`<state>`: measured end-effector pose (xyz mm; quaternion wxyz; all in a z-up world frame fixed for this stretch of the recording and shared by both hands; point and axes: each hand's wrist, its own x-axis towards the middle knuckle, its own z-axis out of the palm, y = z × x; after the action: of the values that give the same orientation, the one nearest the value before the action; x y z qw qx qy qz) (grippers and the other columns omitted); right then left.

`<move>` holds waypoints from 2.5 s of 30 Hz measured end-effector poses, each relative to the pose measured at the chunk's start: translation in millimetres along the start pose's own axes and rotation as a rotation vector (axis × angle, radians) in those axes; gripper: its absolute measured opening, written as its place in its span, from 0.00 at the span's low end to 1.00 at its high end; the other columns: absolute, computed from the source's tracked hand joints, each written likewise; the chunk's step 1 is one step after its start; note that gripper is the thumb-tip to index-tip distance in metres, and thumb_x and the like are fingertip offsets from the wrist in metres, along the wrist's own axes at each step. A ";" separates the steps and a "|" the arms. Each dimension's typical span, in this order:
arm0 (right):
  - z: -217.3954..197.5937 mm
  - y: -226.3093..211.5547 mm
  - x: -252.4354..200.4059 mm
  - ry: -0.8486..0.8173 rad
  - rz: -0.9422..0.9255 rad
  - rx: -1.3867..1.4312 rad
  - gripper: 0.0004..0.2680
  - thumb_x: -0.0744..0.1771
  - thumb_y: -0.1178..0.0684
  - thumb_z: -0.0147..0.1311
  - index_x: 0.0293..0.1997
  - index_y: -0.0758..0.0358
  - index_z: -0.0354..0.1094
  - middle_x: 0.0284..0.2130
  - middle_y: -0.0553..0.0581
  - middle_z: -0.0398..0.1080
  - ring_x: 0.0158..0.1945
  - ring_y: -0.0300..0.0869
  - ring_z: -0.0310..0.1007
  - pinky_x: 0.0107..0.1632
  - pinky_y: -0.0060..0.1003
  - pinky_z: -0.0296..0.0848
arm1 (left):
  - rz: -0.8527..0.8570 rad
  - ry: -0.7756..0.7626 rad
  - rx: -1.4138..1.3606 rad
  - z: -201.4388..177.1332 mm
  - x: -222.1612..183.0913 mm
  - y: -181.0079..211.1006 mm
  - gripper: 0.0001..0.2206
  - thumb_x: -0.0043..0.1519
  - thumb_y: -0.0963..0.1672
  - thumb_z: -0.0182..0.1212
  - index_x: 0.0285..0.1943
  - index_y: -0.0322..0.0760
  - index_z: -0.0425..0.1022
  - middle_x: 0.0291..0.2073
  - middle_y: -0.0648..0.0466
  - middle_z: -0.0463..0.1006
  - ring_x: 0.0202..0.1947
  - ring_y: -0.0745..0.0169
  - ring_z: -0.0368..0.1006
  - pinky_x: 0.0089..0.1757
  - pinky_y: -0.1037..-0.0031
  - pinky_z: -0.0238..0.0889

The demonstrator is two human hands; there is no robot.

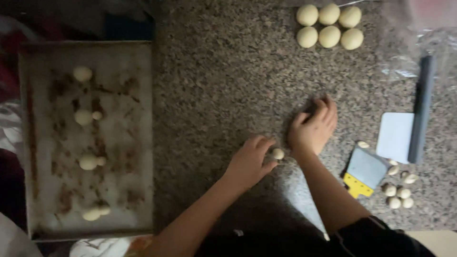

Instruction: Shaping small dough balls and placing them on a baking tray using hands and a bench scraper.

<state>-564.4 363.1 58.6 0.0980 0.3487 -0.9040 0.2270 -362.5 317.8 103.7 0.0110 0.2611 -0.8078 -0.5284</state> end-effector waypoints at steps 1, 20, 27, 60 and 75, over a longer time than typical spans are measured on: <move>-1.3 1.2 -1.8 0.010 -0.004 -0.016 0.17 0.63 0.60 0.53 0.59 0.59 0.64 0.64 0.65 0.63 0.71 0.62 0.59 0.70 0.59 0.58 | 0.040 0.067 0.107 18.8 6.3 0.9 0.23 0.67 0.46 0.62 0.71 0.35 0.68 0.62 0.35 0.67 0.59 0.31 0.71 0.45 0.52 0.74; -8.5 -6.5 -6.6 0.123 -0.218 0.019 0.17 0.64 0.64 0.56 0.60 0.79 0.70 0.64 0.76 0.70 0.67 0.67 0.66 0.69 0.58 0.61 | -0.606 0.805 0.070 -317.1 -89.9 -159.8 0.12 0.63 0.48 0.64 0.51 0.43 0.82 0.38 0.54 0.82 0.39 0.58 0.78 0.38 0.60 0.68; -4.4 -6.9 -6.6 0.099 -0.264 0.010 0.15 0.65 0.67 0.53 0.59 0.81 0.71 0.66 0.79 0.70 0.68 0.72 0.68 0.71 0.62 0.61 | -0.636 0.799 0.066 -370.1 -92.8 -251.0 0.19 0.63 0.47 0.67 0.64 0.52 0.74 0.57 0.54 0.79 0.53 0.56 0.77 0.45 0.59 0.72; -7.0 -18.7 5.3 -0.006 -0.208 0.025 0.14 0.66 0.68 0.50 0.58 0.82 0.67 0.66 0.81 0.66 0.69 0.73 0.64 0.72 0.62 0.59 | -0.784 0.303 1.061 -396.3 -49.0 -409.4 0.20 0.60 0.59 0.67 0.58 0.59 0.84 0.67 0.52 0.72 0.73 0.34 0.54 0.62 0.39 0.47; -14.0 -28.5 2.0 -0.002 -0.198 -0.028 0.14 0.66 0.66 0.49 0.58 0.77 0.67 0.68 0.76 0.66 0.70 0.70 0.64 0.69 0.65 0.59 | -0.674 0.982 0.871 -263.3 -167.2 -269.0 0.36 0.62 0.55 0.72 0.71 0.25 0.70 0.65 0.30 0.71 0.60 0.31 0.69 0.52 0.43 0.67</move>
<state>-546.4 350.0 81.3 0.1239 0.4351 -0.8683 0.2035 -30.4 84.9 31.9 0.1040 0.6822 -0.7224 0.0433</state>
